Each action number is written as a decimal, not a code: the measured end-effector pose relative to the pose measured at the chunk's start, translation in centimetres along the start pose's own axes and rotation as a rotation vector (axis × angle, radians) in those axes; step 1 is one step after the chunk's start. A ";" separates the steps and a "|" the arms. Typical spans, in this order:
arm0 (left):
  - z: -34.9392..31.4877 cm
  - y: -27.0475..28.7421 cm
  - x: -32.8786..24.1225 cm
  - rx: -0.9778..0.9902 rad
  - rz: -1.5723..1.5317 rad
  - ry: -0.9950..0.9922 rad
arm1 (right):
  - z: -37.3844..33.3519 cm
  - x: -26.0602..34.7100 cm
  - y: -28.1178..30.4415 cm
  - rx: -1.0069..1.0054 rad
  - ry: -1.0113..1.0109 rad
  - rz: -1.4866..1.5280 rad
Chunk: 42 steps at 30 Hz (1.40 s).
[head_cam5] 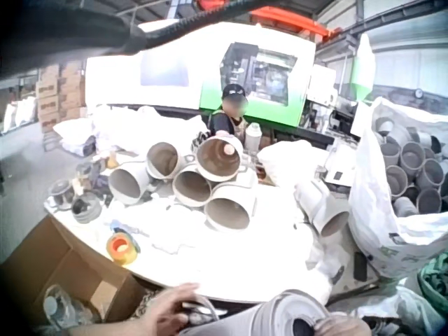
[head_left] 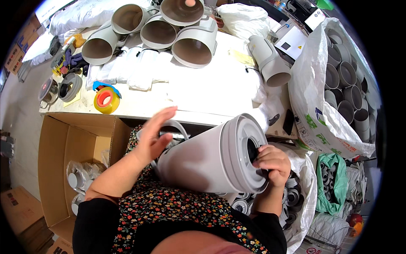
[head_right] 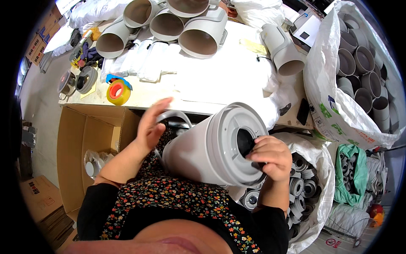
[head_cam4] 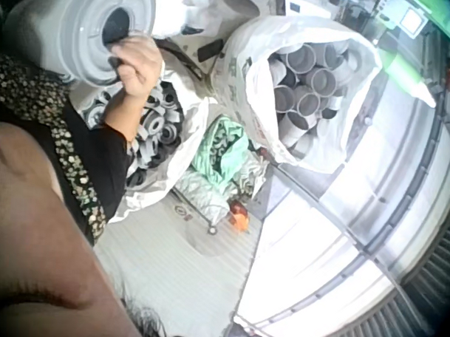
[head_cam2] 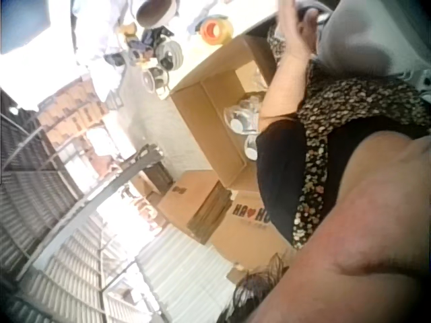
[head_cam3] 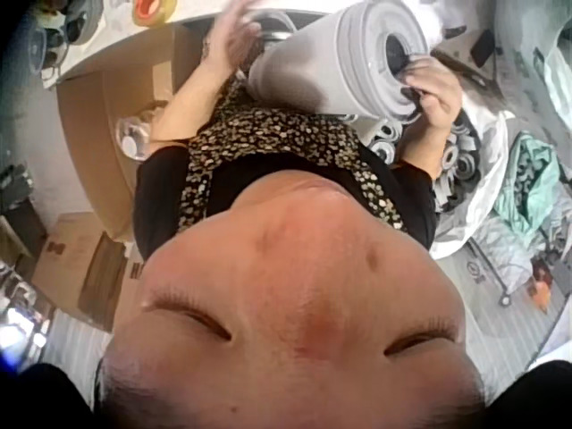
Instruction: The person repeatedly picks up gray plastic containers from a table, places them into clear plastic bags, and puts the wrapped items into a cardboard box. The process is repetitive, involving handling the containers and bags by hand.
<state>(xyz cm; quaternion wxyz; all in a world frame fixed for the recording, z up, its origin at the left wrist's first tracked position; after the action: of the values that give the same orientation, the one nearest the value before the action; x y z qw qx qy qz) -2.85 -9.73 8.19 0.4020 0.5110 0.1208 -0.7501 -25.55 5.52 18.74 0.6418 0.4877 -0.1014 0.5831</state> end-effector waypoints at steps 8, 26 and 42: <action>-10.7 7.9 16.9 -0.040 0.173 0.788 | 1.3 -1.7 0.8 0.076 0.097 0.079; 2.8 -8.5 2.2 0.420 -0.387 0.207 | 10.2 -22.5 3.3 0.078 -0.390 -0.374; 6.5 -7.0 4.9 0.031 -0.203 0.284 | 3.9 -22.2 -9.1 -0.282 -0.410 1.119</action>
<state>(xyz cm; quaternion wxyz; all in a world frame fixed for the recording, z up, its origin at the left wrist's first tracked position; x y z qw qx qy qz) -13.02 -11.40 5.23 0.2953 0.6030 0.2159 -0.7089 -22.82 -10.38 0.59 0.2642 0.3732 -0.5397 0.7068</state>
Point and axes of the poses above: each hand's wrist, its own z-axis towards the middle knuckle, its own y-axis out of the back of the hand, x = y × z, the point moved 10 cm from there along z, towards the middle knuckle, and after that the axes turned 12 degrees about x, right-handed, at the moved point
